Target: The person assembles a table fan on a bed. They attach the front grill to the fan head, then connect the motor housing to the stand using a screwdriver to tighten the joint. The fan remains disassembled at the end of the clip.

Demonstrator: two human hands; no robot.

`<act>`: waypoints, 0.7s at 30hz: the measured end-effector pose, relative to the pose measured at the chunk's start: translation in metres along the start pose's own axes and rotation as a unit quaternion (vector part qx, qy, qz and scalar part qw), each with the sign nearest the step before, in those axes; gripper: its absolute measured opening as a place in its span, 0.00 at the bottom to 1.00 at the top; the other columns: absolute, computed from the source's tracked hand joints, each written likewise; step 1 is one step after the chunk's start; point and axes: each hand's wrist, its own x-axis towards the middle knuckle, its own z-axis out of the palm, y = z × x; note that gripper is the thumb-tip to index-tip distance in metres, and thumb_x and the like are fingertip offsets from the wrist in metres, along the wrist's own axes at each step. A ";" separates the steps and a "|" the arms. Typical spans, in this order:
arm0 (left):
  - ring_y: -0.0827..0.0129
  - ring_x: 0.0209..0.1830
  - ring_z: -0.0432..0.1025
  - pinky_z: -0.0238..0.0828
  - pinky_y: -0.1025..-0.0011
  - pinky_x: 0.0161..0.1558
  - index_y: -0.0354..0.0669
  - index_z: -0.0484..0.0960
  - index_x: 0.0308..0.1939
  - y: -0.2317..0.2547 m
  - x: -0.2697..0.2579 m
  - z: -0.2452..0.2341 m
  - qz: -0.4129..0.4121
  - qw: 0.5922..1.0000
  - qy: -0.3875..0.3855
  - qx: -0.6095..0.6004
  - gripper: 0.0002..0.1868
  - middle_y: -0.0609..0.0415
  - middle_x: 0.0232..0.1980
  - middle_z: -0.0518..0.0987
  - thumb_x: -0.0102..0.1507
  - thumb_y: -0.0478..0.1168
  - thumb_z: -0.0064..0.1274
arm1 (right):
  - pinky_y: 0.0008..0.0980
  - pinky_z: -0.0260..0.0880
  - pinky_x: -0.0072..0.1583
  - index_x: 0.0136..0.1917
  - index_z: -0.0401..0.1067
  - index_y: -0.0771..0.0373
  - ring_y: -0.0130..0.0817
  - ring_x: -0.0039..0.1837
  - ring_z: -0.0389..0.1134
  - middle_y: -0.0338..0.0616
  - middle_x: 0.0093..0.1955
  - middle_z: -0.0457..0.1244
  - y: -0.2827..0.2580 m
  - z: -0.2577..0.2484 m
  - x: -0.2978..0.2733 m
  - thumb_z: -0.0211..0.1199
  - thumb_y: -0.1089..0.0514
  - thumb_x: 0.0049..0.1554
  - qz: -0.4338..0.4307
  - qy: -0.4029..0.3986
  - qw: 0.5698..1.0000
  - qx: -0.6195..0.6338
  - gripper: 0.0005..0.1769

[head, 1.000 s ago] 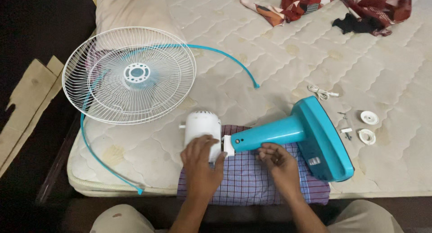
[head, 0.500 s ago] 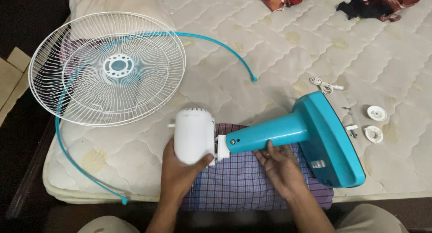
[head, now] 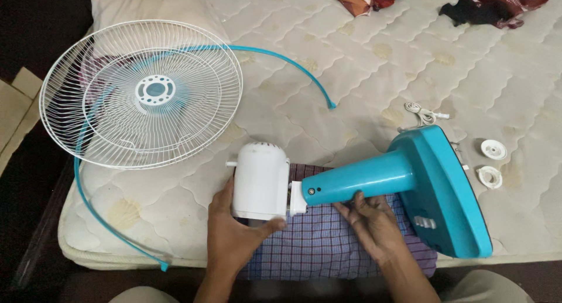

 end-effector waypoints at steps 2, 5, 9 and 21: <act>0.52 0.65 0.64 0.60 0.56 0.65 0.45 0.58 0.77 -0.001 -0.001 0.000 0.040 0.999 -0.008 0.001 0.74 0.44 0.64 0.72 0.30 0.45 0.83 | 0.62 0.59 0.70 0.59 0.61 0.63 0.43 0.67 0.64 0.46 0.60 0.61 -0.002 0.002 -0.001 0.54 0.70 0.61 -0.003 0.027 1.000 0.000 0.14; 0.49 0.71 0.60 0.59 0.56 0.66 0.45 0.57 0.78 -0.005 -0.003 0.001 0.059 0.998 -0.001 -0.015 0.70 0.43 0.71 0.66 0.35 0.38 0.80 | 0.60 0.59 0.71 0.58 0.63 0.67 0.46 0.70 0.64 0.50 0.63 0.63 -0.011 0.006 -0.003 0.54 0.68 0.62 -0.011 -0.002 1.000 -0.017 0.10; 0.56 0.68 0.67 0.67 0.60 0.66 0.45 0.67 0.73 -0.011 -0.005 0.001 0.074 0.994 0.033 -0.077 0.57 0.46 0.68 0.69 0.41 0.39 0.77 | 0.58 0.63 0.70 0.59 0.68 0.63 0.42 0.70 0.64 0.42 0.67 0.64 -0.019 0.011 -0.007 0.58 0.62 0.57 -0.038 -0.003 0.999 -0.003 0.16; 0.54 0.76 0.64 0.62 0.60 0.73 0.31 0.59 0.76 -0.010 -0.035 -0.020 0.164 0.918 -0.008 -0.362 0.50 0.39 0.76 0.64 0.46 0.17 0.45 | 0.46 0.66 0.66 0.76 0.59 0.54 0.39 0.69 0.63 0.41 0.66 0.61 -0.030 0.028 -0.019 0.73 0.40 0.51 -0.088 -0.051 0.995 0.015 0.46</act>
